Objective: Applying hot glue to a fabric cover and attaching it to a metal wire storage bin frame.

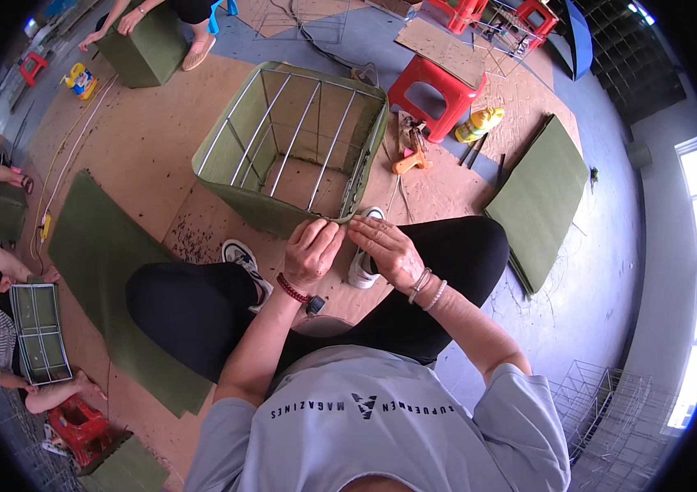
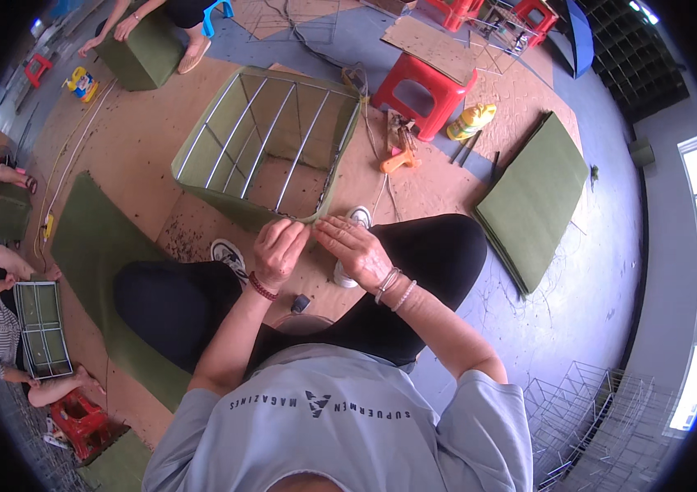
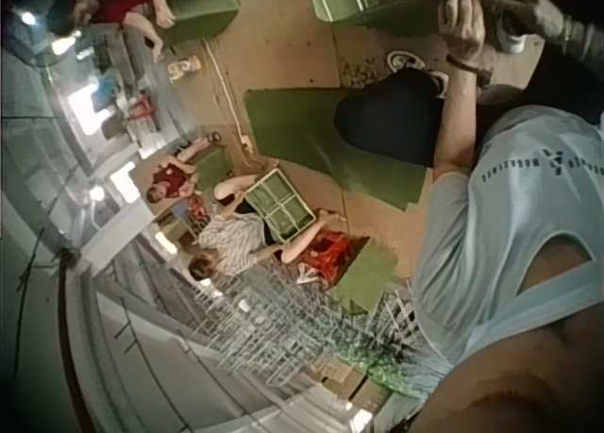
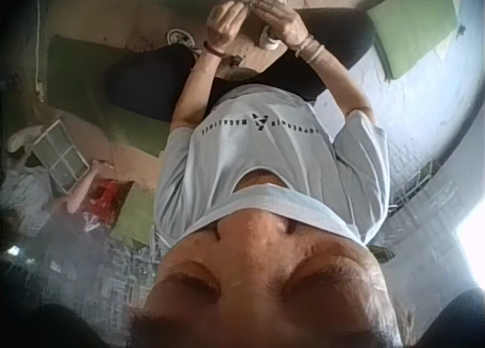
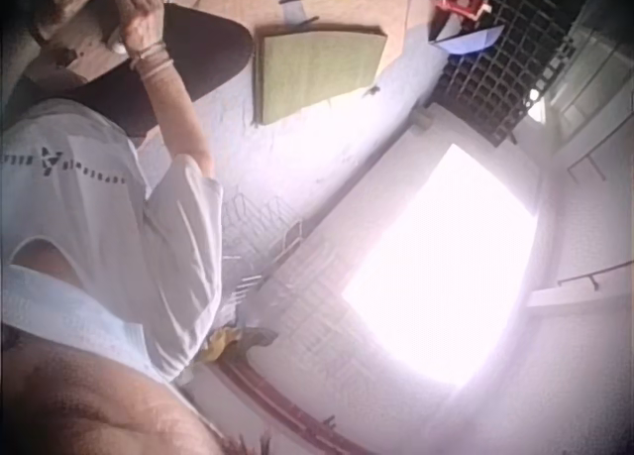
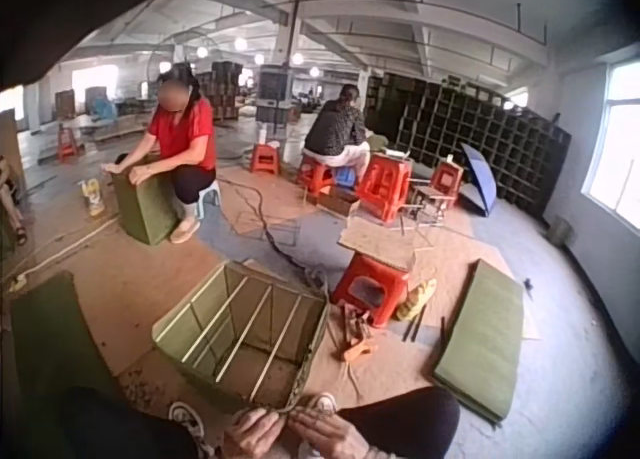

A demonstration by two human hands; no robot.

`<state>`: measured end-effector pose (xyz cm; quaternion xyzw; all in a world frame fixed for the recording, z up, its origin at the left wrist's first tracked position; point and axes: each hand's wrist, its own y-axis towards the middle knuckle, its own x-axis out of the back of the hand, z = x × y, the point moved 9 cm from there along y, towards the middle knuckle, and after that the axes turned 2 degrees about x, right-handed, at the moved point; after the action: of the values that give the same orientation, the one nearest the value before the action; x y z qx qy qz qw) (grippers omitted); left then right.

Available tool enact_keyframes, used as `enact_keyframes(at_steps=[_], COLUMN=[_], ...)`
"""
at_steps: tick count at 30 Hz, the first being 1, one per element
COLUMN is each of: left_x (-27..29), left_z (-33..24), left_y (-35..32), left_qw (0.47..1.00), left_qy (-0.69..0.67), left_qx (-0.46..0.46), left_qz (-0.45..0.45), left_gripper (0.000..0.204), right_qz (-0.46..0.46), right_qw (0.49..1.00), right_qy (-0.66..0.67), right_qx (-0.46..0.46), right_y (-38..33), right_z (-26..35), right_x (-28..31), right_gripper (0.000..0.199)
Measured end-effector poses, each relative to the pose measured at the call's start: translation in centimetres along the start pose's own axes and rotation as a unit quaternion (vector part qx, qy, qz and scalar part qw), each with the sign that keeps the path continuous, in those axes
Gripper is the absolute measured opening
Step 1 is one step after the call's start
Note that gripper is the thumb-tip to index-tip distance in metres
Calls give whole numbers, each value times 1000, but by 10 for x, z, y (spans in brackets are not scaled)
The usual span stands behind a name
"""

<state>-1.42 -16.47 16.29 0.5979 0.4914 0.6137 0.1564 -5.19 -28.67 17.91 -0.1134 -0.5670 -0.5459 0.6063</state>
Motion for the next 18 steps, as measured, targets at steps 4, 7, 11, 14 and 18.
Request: enact_keyframes(at_steps=[4, 7, 11, 14, 18], left_x=[1, -2, -7, -13, -18], left_z=[3, 4, 5, 6, 5], left_y=[-3, -6, -11, -15, -17], left_qw=[1000, 1000, 998, 996, 991], left_qy=[6, 9, 49, 66, 91], left_qx=[8, 16, 14, 19, 34], left_qz=[-8, 6, 26, 59, 97], left_gripper=[23, 21, 23, 27, 34], right_qz=[10, 22, 20, 17, 21], right_qw=[1000, 999, 999, 999, 999], right_qy=[-25, -32, -42, -39, -30], right_qx=[13, 7, 1, -7, 1], right_y=[-3, -3, -2, 2, 10], right_z=[-3, -7, -9, -13, -17], right_x=[-13, -20, -24, -27, -26], right_gripper=[50, 52, 53, 53, 48])
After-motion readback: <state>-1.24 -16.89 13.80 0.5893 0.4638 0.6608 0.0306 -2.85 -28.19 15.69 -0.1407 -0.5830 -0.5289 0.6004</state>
